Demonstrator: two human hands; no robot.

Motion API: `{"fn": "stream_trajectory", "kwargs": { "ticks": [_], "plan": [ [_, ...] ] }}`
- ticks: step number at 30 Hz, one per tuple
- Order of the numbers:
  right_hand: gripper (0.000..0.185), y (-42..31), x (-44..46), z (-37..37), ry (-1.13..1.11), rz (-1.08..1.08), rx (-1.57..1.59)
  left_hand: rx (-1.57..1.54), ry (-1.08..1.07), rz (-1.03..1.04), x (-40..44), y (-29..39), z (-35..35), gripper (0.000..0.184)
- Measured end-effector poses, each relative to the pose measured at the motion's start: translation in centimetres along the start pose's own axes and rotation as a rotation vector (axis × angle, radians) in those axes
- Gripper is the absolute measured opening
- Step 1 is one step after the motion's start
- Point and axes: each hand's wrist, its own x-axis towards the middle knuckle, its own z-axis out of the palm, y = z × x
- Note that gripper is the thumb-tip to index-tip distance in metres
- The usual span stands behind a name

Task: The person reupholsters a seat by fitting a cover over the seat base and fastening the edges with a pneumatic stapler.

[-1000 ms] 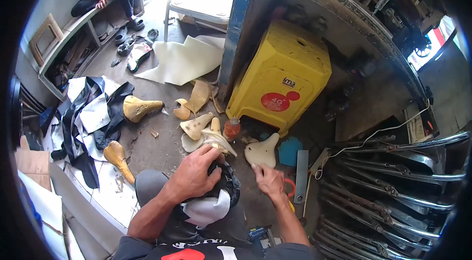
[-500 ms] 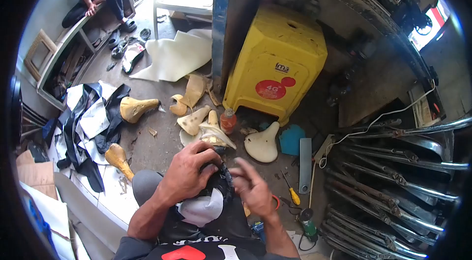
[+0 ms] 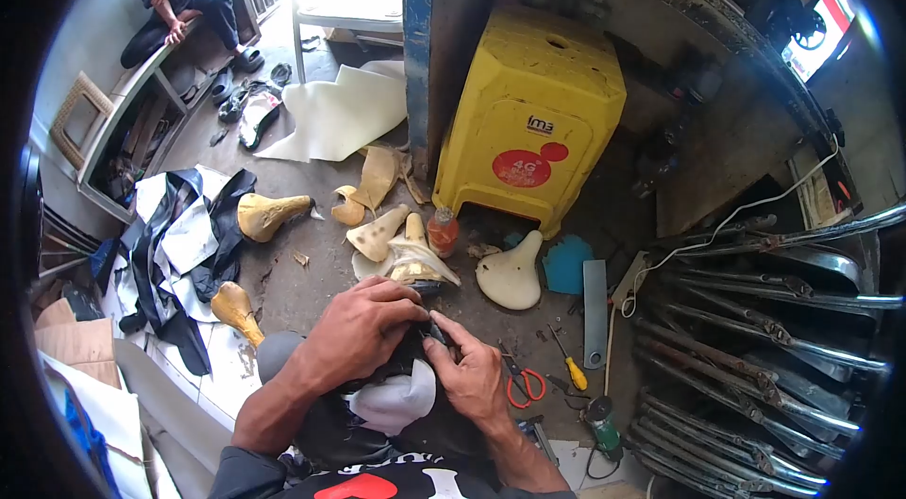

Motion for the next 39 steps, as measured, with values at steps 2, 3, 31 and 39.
{"fn": "stream_trajectory", "kwargs": {
  "ticks": [2, 3, 31, 39],
  "plan": [
    [0.042, -0.5, 0.2, -0.3, -0.019, 0.02, 0.001, -0.023, 0.064, 0.005, -0.2, -0.8, 1.1, 0.018],
    [0.041, -0.8, 0.4, -0.3, -0.043, 0.051, 0.003, -0.051, 0.13, 0.009, -0.4, -1.0, 1.3, 0.016],
    [0.024, -4.4, 1.8, -0.7, -0.153, -0.362, -0.548, -0.068, 0.184, 0.037, -1.6, -1.5, 1.0, 0.016],
    [0.023, -0.2, 1.3, -2.9, -0.279, -0.107, 0.184, -0.142, 0.276, 0.052, -1.1, -0.8, 1.6, 0.015]
  ]
}}
